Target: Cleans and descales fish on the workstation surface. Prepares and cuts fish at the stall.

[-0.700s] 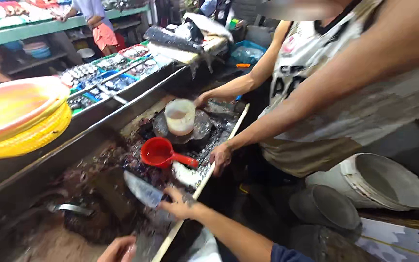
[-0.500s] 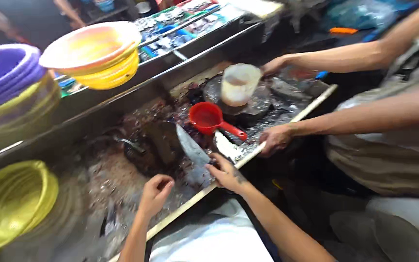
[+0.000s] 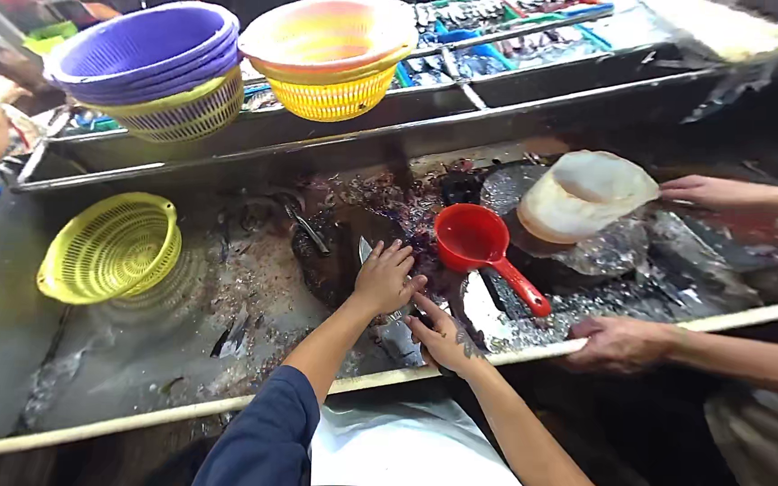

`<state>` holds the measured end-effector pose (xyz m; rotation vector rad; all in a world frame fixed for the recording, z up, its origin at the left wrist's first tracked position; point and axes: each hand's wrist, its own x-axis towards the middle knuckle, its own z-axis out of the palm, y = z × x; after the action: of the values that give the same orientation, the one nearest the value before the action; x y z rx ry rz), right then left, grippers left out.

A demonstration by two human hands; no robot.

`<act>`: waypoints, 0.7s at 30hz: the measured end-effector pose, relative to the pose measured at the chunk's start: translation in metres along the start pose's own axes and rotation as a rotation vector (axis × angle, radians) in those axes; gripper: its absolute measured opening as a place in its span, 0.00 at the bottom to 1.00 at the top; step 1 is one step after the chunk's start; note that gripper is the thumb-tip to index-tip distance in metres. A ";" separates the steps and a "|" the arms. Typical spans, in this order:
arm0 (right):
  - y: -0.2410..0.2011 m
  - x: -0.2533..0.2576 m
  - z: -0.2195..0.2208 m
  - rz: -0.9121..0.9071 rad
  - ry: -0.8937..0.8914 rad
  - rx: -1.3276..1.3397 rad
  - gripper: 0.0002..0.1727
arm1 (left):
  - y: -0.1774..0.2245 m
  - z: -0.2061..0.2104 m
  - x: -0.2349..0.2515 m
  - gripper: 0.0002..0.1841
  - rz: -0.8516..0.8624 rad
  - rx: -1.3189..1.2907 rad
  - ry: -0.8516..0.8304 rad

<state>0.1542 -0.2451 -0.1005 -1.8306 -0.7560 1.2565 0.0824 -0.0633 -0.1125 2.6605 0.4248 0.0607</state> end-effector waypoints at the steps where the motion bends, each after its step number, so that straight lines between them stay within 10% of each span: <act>1: -0.003 0.000 -0.003 0.022 -0.028 0.036 0.38 | 0.001 0.000 0.003 0.37 -0.022 0.015 -0.012; 11: -0.013 0.003 -0.023 0.208 -0.305 0.295 0.23 | 0.006 -0.002 0.011 0.44 -0.148 0.072 -0.060; 21: -0.059 0.083 -0.038 0.141 -0.150 -0.112 0.25 | -0.039 -0.016 0.086 0.46 -0.108 0.122 0.084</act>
<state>0.2154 -0.1566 -0.0822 -1.9232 -0.8043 1.4818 0.1516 0.0035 -0.1174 2.7560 0.6165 0.1167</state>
